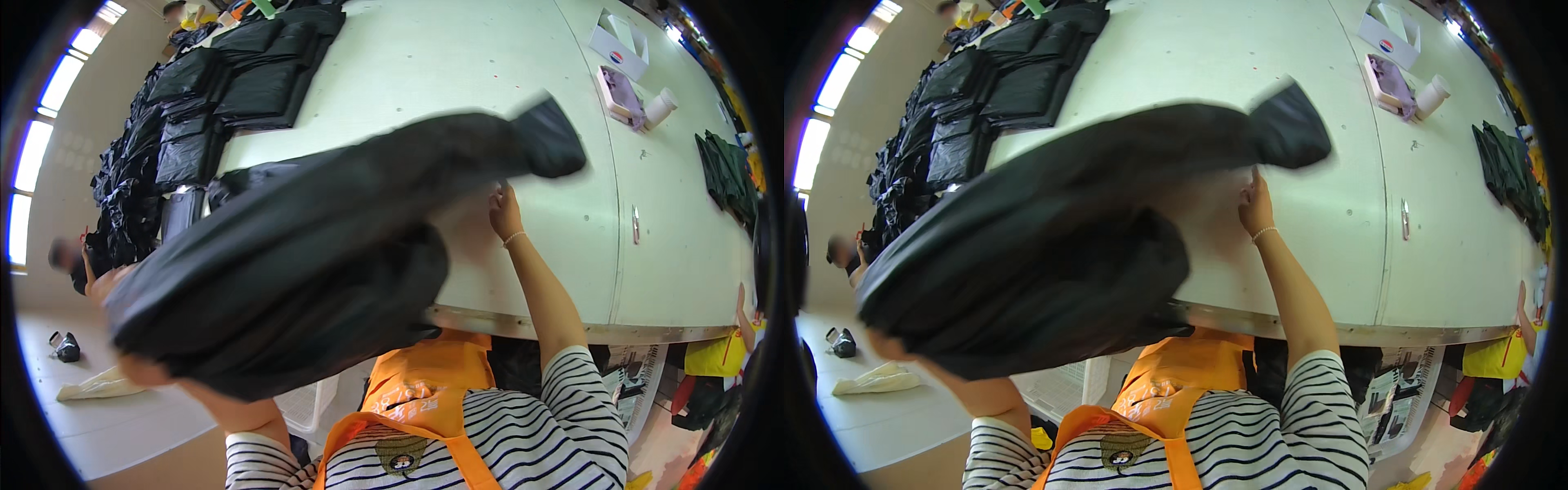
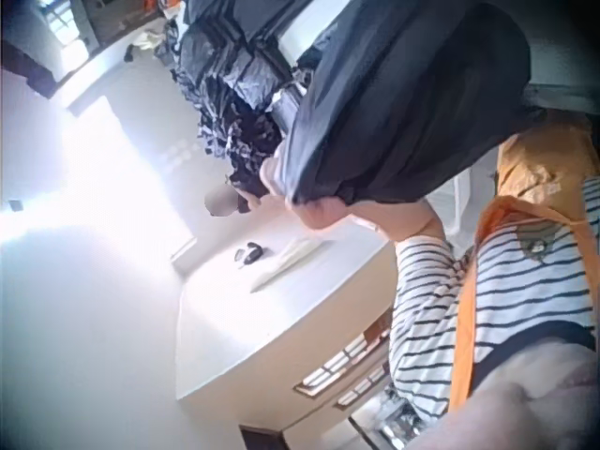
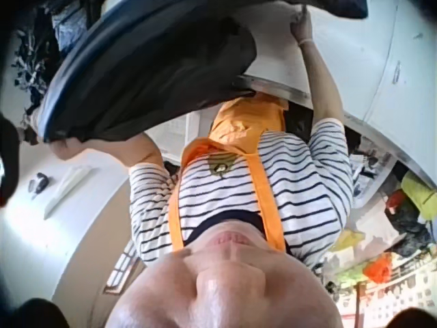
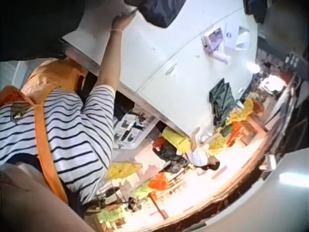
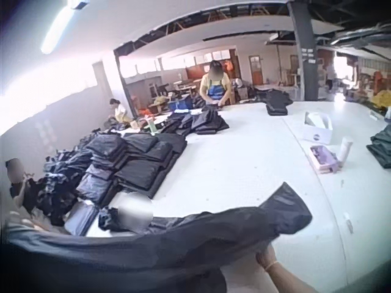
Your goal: The person folds a black jacket on a white table. They smooth the fabric, fold the sleeves inward, fold the jacket in half, and then fold it again into a compact rectangle. The folded jacket is placed on a stack of similar items.
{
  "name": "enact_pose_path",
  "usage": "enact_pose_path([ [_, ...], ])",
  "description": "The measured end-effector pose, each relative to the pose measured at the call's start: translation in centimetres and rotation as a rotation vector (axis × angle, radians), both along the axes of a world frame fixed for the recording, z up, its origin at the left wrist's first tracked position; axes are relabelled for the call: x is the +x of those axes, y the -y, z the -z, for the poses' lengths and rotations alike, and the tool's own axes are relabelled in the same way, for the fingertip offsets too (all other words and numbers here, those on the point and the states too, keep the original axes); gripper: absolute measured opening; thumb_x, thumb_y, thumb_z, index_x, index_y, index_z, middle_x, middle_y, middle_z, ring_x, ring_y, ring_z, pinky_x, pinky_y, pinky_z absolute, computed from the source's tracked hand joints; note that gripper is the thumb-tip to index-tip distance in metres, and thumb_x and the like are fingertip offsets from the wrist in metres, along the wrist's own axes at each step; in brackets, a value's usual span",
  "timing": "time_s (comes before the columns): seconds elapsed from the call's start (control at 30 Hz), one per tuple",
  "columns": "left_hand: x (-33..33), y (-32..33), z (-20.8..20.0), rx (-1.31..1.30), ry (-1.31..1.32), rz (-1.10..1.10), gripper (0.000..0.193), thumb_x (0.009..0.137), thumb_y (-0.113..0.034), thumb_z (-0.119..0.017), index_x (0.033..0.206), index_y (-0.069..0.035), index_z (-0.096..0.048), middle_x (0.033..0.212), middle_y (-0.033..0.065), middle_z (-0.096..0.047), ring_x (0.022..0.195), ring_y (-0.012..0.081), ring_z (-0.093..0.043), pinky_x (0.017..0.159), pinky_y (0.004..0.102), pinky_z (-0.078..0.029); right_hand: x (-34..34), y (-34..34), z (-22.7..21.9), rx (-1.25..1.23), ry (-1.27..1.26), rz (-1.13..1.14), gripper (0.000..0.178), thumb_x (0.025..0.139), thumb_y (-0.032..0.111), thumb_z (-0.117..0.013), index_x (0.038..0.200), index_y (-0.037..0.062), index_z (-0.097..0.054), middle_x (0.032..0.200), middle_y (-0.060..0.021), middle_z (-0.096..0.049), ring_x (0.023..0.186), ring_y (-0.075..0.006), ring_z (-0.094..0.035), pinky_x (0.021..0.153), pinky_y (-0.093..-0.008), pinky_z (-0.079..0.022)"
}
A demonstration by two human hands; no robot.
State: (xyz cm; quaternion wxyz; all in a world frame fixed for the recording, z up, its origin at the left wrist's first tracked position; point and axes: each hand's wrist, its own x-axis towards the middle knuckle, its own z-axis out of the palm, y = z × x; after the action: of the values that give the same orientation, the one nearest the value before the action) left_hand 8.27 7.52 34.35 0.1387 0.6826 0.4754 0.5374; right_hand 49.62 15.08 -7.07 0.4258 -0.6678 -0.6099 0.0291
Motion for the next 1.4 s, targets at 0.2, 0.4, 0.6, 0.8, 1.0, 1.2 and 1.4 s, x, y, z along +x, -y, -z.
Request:
enact_pose_path([
  [0.2, -15.6, 7.1, -5.9, 0.119, 0.403, 0.542, 0.072, 0.056, -0.063, -0.078, 0.081, -0.007, -0.041, 0.075, 0.002, -0.036, 0.068, 0.0148, -0.036, 0.064, 0.0309, -0.03, -10.5, 4.7, -8.7, -0.103, -0.893, -0.393, 0.074, 0.081, 0.011, -0.064, 0.146, 0.0117, -0.03, 0.144, -0.0104, -0.039, 0.104, -0.0164, -0.053, 0.092, -0.0331, -0.043],
  [0.4, -19.0, 2.0, -4.3, 0.009, 0.127, 0.554, 0.053, 0.064, -0.051, -0.072, 0.079, -0.007, -0.047, 0.076, 0.004, -0.045, 0.068, 0.0164, -0.044, 0.061, 0.0305, -0.032, -19.8, 21.0, -2.6, -0.438, -0.727, -0.528, 0.048, 0.095, 0.023, -0.048, 0.14, 0.0076, -0.041, 0.142, -0.0081, -0.044, 0.12, -0.0185, -0.047, 0.099, -0.0293, -0.034],
  [0.6, -14.7, -5.2, -5.6, -0.068, -0.408, 0.923, 0.034, 0.072, -0.038, -0.066, 0.077, -0.007, -0.052, 0.078, 0.0059, -0.054, 0.068, 0.018, -0.052, 0.059, 0.03, -0.035, -31.7, 17.3, -8.5, -0.354, -0.694, -0.515, 0.051, 0.094, 0.023, -0.051, 0.141, 0.0069, -0.039, 0.142, -0.0094, -0.042, 0.121, -0.0199, -0.046, 0.1, -0.0299, -0.034],
  [0.8, -8.6, -4.0, -4.3, 0.153, -0.401, 1.629, 0.018, 0.079, -0.025, -0.06, 0.075, -0.008, -0.057, 0.079, 0.0078, -0.063, 0.068, 0.0197, -0.06, 0.057, 0.0296, -0.038, -31.0, 10.9, -17.7, -0.217, -0.5, -0.569, 0.054, 0.093, 0.023, -0.053, 0.141, 0.0063, -0.037, 0.143, -0.0108, -0.041, 0.122, -0.0212, -0.046, 0.102, -0.0305, -0.034],
  [1.0, -8.5, 4.1, 3.1, 0.518, -0.271, 1.201, 0.023, 0.071, -0.026, -0.057, 0.066, -0.004, -0.061, 0.069, 0.0068, -0.062, 0.066, 0.0204, -0.061, 0.054, 0.0289, -0.042, -19.4, 20.0, -27.6, -0.326, -0.198, -0.403, 0.057, 0.091, 0.022, -0.055, 0.142, 0.0056, -0.035, 0.143, -0.0122, -0.039, 0.122, -0.0226, -0.045, 0.103, -0.0311, -0.034],
  [1.2, -15.0, 9.2, 12.4, -0.238, 0.095, 0.665, 0.021, 0.076, -0.019, -0.059, 0.075, 0.001, -0.065, 0.073, 0.0097, -0.063, 0.065, 0.0191, -0.06, 0.056, 0.0275, -0.045, -9.7, 26.2, -37.5, -0.412, 0.025, -0.158, 0.06, 0.09, 0.022, -0.057, 0.142, 0.005, -0.034, 0.143, -0.0135, -0.038, 0.123, -0.024, -0.044, 0.104, -0.0316, -0.034],
  [1.4, -19.9, 15.4, 20.0, -0.7, 0.539, -0.012, 0.02, 0.093, -0.015, -0.05, 0.091, 0.003, -0.058, 0.079, 0.0007, -0.056, 0.075, 0.0068, -0.048, 0.07, 0.0205, -0.036, -8.6, 6.2, -38.1, -0.12, -0.028, -0.316, 0.063, 0.089, 0.022, -0.059, 0.143, 0.0043, -0.032, 0.144, -0.0149, -0.036, 0.124, -0.0254, -0.044, 0.105, -0.0322, -0.033],
])
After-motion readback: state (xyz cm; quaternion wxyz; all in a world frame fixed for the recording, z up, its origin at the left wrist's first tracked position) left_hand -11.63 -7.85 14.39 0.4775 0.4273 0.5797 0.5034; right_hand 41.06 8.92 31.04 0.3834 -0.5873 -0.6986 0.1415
